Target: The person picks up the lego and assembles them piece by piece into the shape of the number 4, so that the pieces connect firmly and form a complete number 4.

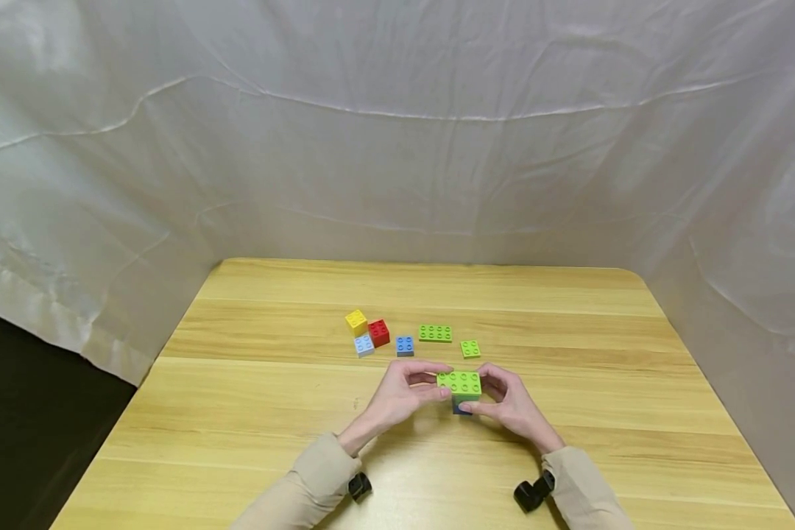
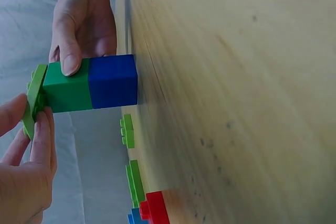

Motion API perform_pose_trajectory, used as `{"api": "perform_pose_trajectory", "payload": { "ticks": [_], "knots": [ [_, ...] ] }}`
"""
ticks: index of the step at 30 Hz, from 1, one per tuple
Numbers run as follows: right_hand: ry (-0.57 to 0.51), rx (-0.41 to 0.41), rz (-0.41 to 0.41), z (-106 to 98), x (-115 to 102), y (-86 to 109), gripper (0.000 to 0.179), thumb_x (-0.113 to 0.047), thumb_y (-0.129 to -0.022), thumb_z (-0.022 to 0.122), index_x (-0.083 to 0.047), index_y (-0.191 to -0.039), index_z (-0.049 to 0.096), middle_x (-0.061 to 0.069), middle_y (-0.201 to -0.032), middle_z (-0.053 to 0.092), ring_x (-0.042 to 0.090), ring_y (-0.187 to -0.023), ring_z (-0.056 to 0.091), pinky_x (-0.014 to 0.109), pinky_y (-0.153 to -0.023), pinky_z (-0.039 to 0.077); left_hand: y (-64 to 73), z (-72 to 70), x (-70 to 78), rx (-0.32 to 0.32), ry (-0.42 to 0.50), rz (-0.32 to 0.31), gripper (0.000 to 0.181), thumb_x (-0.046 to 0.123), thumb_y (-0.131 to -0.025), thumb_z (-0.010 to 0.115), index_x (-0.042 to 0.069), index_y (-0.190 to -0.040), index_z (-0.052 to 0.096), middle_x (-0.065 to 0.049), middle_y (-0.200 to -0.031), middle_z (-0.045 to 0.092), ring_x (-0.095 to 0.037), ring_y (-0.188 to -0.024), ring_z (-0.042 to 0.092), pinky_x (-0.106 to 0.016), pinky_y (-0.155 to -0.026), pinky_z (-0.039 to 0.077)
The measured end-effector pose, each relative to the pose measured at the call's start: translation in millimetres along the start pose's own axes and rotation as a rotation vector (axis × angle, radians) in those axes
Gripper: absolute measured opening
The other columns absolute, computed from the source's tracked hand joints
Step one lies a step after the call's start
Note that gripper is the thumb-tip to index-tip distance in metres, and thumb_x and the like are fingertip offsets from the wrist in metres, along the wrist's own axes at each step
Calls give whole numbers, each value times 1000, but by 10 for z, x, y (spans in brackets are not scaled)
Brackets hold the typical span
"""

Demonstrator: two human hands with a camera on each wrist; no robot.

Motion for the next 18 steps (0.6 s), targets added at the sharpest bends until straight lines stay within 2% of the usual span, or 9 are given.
{"api": "perform_pose_trajectory", "payload": {
  "ticks": [4,13,16,18],
  "knots": [
    [1,1,8,-2,11,1,33,-1,-79,83,2,-105,61,-6,-106,64,0,-101,66,15,-97,54,-4,13,19,3,-38,8,33,4,-87,77,1,-120,72,-20,-124,70,-8,-90,67,-17,-84,59],
    [30,4,13,-3,25,9,34,-3,-80,83,2,-107,62,-2,-108,65,2,-101,66,16,-97,54,-17,5,22,-7,-109,16,33,7,-87,77,2,-120,72,-19,-126,70,-13,-92,69,-17,-82,60],
    [36,5,9,-3,9,17,38,-5,-81,82,1,-113,63,0,-111,66,1,-104,65,14,-99,52,-18,1,20,-17,-119,16,32,8,-88,76,2,-120,72,-19,-127,69,-15,-93,69,-18,-83,60],
    [9,8,-10,-5,-12,26,43,-2,-82,81,3,-120,61,5,-117,66,0,-108,64,14,-102,50,-18,0,24,-23,-129,15,32,8,-89,76,3,-120,72,-19,-128,68,-16,-94,69,-19,-84,60]
  ]
}}
Point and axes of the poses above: each hand's wrist, its own y-axis away from the middle knuckle, its own z-axis out of the palm, x = y × z, the point moved 2 cm from there along -y, towards the middle knuckle
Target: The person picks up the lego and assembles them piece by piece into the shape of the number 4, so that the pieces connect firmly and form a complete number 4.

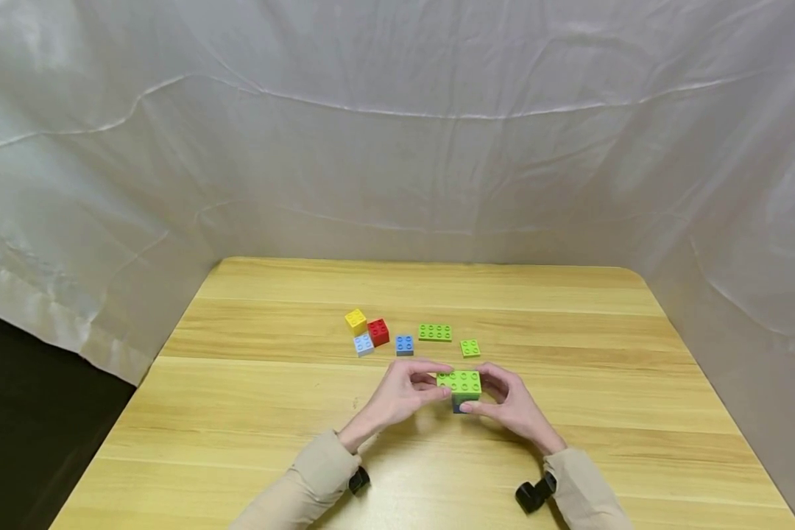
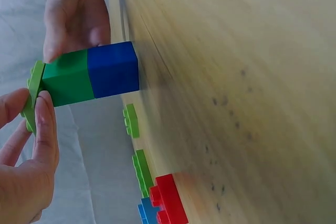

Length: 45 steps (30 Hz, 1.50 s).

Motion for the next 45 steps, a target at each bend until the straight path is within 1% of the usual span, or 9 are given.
{"api": "perform_pose_trajectory", "payload": {
  "ticks": [4,10,13,17,25,30,36,43,45],
  "knots": [
    [-91,26,-55,-20,-50,22,51,5,-83,76,9,-130,57,16,-128,64,1,-117,62,15,-106,48,0,-5,13,-6,-10,-5,33,9,-89,76,3,-120,72,-19,-128,68,-19,-96,70,-20,-84,60],
    [-131,43,-117,-48,-90,13,37,9,-85,72,11,-121,63,-1,-121,67,5,-116,63,21,-106,51,4,-15,28,-17,-20,-14,33,10,-89,76,3,-121,71,-18,-128,68,-21,-97,71,-20,-85,61],
    [-126,35,-147,-50,-99,-2,36,11,-84,72,12,-119,64,-1,-117,68,7,-113,64,23,-105,53,-3,-14,27,-22,-37,3,33,10,-89,75,2,-121,71,-20,-127,67,-21,-97,71,-20,-85,60],
    [-127,30,-147,-54,-112,-13,37,11,-82,74,13,-118,64,0,-112,68,6,-110,65,25,-104,54,-18,-14,21,-28,-57,26,33,10,-89,75,0,-121,71,-22,-127,67,-21,-96,71,-20,-85,60],
    [-136,30,-125,-56,-102,-11,38,10,-82,74,14,-118,64,-2,-110,67,8,-110,65,26,-104,54,-24,-23,8,-30,-62,25,33,9,-89,76,1,-120,71,-22,-127,67,-25,-97,71,-20,-84,60],
    [-158,32,-158,-50,-57,-10,37,12,-82,73,15,-117,64,1,-110,68,9,-109,66,26,-103,55,-26,-22,9,-34,-53,17,33,9,-89,76,1,-120,71,-23,-128,67,-26,-97,72,-20,-84,60],
    [-162,37,-143,-42,-55,-5,36,11,-82,74,13,-117,64,-2,-110,67,5,-108,65,25,-102,55,-27,-27,9,-42,-56,10,34,11,-88,76,2,-120,71,-22,-129,67,-22,-96,71,-19,-84,60],
    [-179,23,-201,-45,-21,-18,36,15,-83,71,14,-117,63,-1,-110,66,6,-107,65,25,-101,55,-29,-37,21,-45,-70,11,33,12,-88,76,2,-120,72,-22,-129,67,-19,-95,71,-19,-84,60],
    [-184,25,-191,-43,-19,-16,35,15,-82,71,13,-117,63,-2,-110,67,5,-107,65,25,-101,55,-29,-38,15,-47,-67,6,33,12,-89,76,3,-120,72,-21,-129,67,-18,-94,71,-20,-84,60]
  ]
}}
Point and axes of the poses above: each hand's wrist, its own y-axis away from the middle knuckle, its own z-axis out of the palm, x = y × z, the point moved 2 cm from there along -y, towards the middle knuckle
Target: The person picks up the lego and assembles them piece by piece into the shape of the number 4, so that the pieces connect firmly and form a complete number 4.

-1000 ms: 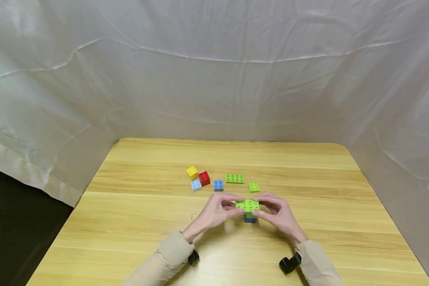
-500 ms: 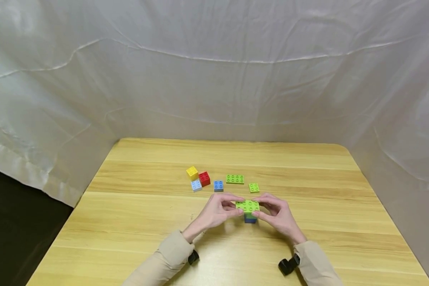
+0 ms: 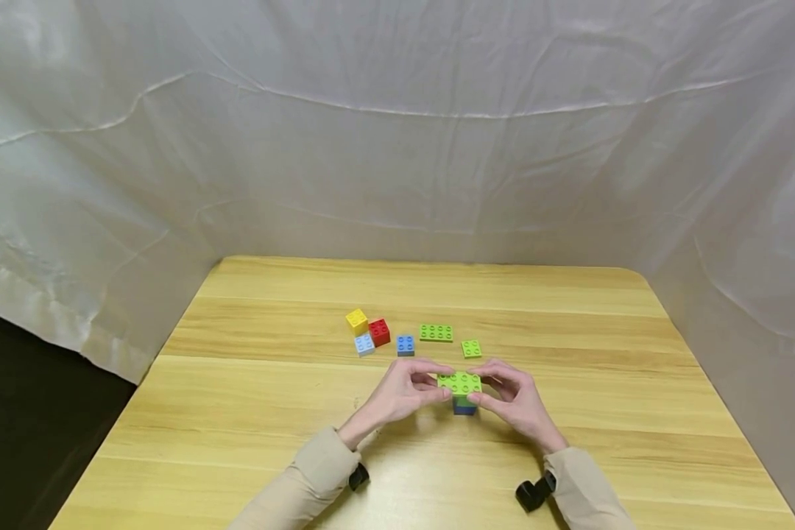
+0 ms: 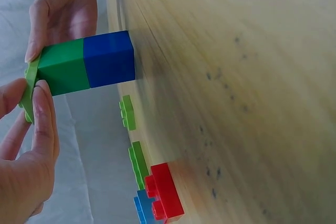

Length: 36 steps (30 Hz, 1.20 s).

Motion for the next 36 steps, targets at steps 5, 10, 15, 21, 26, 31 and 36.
{"api": "perform_pose_trajectory", "payload": {
  "ticks": [5,10,15,21,26,31,36],
  "knots": [
    [11,7,32,2,-23,-2,35,12,-82,73,13,-116,63,-2,-108,67,4,-107,65,25,-102,55,-4,-5,-17,-1,2,-9,32,13,-89,76,3,-120,72,-20,-129,68,-17,-93,72,-20,-83,60],
    [15,14,61,9,-36,-2,36,9,-82,75,12,-116,63,-1,-107,67,4,-107,65,25,-102,55,-1,-4,-19,-4,17,-5,33,11,-89,76,3,-121,71,-19,-128,68,-19,-93,72,-19,-82,60],
    [20,15,54,7,-29,-3,35,12,-82,73,13,-115,63,-2,-107,67,4,-108,65,24,-103,55,5,0,-22,-6,32,-10,33,10,-89,76,3,-121,71,-18,-128,69,-16,-93,71,-17,-82,59],
    [31,20,64,13,-28,-5,35,10,-82,74,12,-115,63,-3,-107,66,4,-108,64,23,-103,54,-2,-11,-48,-11,48,-2,33,10,-89,76,3,-120,71,-20,-126,69,-17,-94,71,-17,-83,59],
    [30,19,59,18,-41,-11,35,11,-82,74,12,-115,63,-3,-107,66,4,-108,64,23,-102,55,-5,-23,-59,-27,64,-7,35,10,-89,76,2,-122,70,-20,-126,68,-20,-97,71,-18,-84,59],
    [28,16,55,11,-42,-15,34,11,-82,74,12,-115,64,-2,-108,67,4,-107,64,24,-101,56,-7,-42,-67,-46,79,-19,38,12,-90,76,2,-125,68,-20,-126,68,-22,-100,72,-20,-87,59],
    [31,14,60,9,-42,-14,34,10,-82,74,12,-115,64,-3,-108,67,3,-107,64,23,-101,56,-19,-71,-82,-78,104,-18,40,12,-90,76,2,-127,66,-20,-125,68,-22,-104,71,-23,-91,59]
  ]
}}
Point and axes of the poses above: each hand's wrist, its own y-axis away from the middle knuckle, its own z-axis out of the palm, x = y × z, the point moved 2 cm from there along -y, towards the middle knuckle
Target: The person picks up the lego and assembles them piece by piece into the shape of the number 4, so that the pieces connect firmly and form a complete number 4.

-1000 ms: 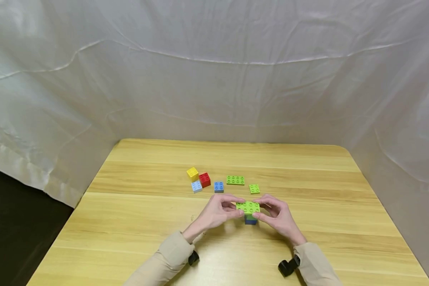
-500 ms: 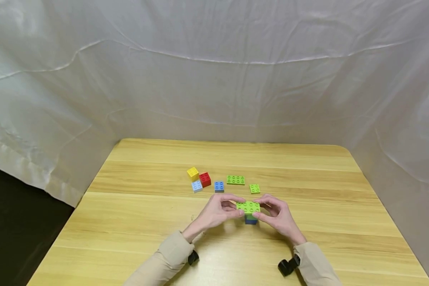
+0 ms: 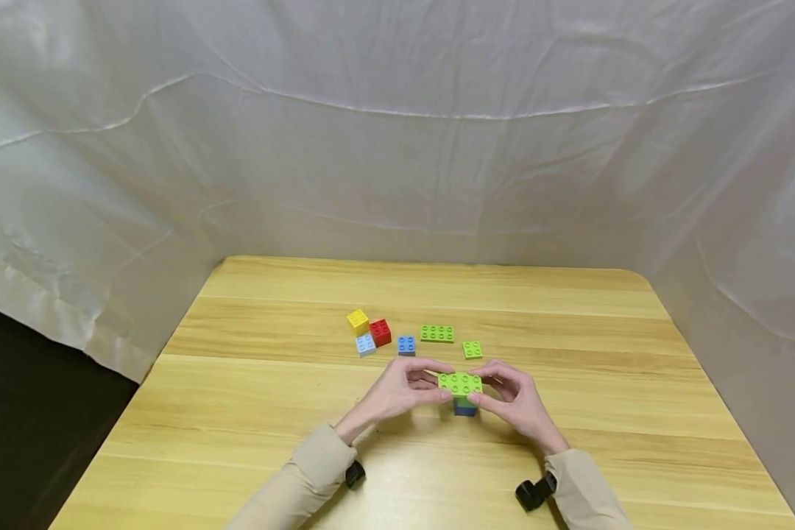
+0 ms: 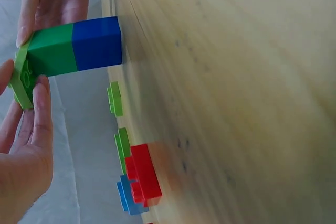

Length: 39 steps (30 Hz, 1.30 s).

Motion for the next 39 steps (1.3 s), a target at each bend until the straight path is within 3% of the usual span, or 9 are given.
{"api": "perform_pose_trajectory", "payload": {
  "ticks": [6,11,15,19,24,31,39],
  "knots": [
    [20,-12,-9,-4,-22,6,35,11,-82,74,13,-115,63,-3,-108,66,4,-107,64,23,-101,55,-21,-102,-60,-16,51,46,42,14,-90,76,2,-129,65,-22,-130,66,-25,-111,69,-25,-97,58],
    [24,-15,-6,-34,-31,22,35,10,-82,74,12,-116,64,-2,-109,65,4,-106,64,22,-100,55,-81,-240,-97,38,58,98,40,11,-92,73,-3,-128,64,-32,-130,62,-30,-114,68,-24,-98,57],
    [12,-25,-35,-57,-32,38,34,13,-83,71,14,-117,63,-3,-109,65,5,-105,64,21,-100,55,-172,-343,-112,111,29,83,41,9,-92,72,-7,-128,62,-32,-131,62,-38,-117,66,-28,-101,56],
    [4,-25,-50,-93,-36,57,34,15,-84,70,14,-117,63,-3,-111,65,7,-104,64,20,-99,55,-284,-419,-120,161,-13,68,44,7,-91,73,-9,-130,60,-31,-133,61,-44,-123,61,-39,-107,54],
    [-1,6,-22,-169,-26,80,34,15,-84,69,16,-117,62,-5,-112,66,6,-104,64,18,-98,55,-449,-475,-125,211,-83,51,44,2,-88,74,-6,-130,61,-28,-133,63,-42,-126,60,-48,-110,50],
    [3,20,-3,-227,-3,103,33,15,-84,69,17,-116,61,-6,-112,65,4,-104,64,17,-97,55,-658,-479,-173,221,-157,7,47,-2,-87,73,-6,-132,59,-27,-135,62,-40,-128,59,-46,-113,48],
    [-9,28,-1,-236,8,103,33,15,-84,69,17,-116,61,-6,-112,65,5,-104,64,17,-97,55,-876,-480,-234,242,-267,-21,48,0,-85,77,-2,-131,61,-18,-131,66,-34,-127,60,-44,-115,46]
  ]
}}
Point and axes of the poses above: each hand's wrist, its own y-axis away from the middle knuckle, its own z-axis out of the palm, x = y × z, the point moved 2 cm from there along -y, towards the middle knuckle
